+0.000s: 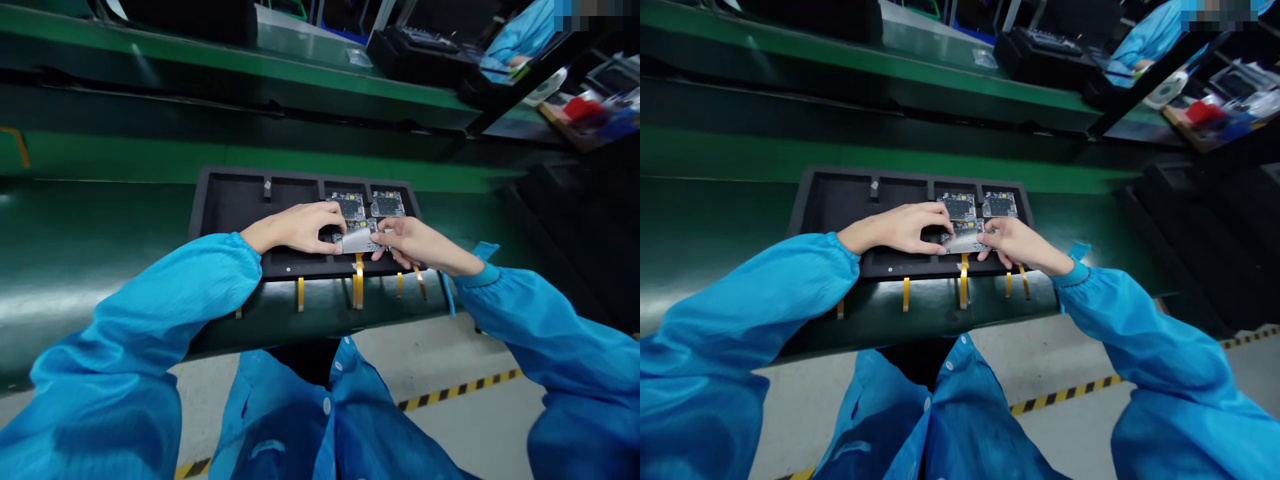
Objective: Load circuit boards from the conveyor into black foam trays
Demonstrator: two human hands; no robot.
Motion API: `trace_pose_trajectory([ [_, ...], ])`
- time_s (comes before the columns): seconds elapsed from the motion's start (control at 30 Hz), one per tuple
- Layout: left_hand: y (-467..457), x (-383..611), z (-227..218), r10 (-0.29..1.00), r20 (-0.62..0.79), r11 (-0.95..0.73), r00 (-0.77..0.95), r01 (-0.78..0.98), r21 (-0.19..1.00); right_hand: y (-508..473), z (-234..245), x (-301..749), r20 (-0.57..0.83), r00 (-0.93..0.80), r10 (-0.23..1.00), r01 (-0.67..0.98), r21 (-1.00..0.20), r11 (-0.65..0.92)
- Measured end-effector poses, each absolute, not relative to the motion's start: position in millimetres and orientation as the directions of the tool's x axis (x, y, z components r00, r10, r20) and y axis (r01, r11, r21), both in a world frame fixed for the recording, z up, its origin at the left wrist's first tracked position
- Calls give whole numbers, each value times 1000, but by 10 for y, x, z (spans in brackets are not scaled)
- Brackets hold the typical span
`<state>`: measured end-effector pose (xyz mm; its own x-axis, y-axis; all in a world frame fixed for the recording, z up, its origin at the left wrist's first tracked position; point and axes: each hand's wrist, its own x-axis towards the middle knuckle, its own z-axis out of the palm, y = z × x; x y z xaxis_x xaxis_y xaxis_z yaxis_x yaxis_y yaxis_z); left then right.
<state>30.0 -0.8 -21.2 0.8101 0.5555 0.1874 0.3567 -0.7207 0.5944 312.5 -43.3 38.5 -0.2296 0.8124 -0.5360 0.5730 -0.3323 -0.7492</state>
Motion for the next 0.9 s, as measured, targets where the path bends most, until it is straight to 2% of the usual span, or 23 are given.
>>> trace_pose_trajectory([
  [0.33,-3,292,-223,566,197,-707,801,349,615,-255,441,3112,-444,-297,845,804,-594,-30],
  [0.53,12,294,-249,565,213,-706,797,333,624,-236,448,3098,-296,-411,862,893,-320,316],
  [0.7,28,286,-236,532,210,-734,820,324,597,-189,468,3109,-350,-412,842,907,-64,417],
  [0.77,50,288,-259,526,213,-746,824,326,580,-153,453,3097,-367,-409,836,908,-72,413],
  [0.9,-22,330,-255,530,236,-758,814,331,562,-135,351,3102,-398,-401,826,916,-206,345],
])
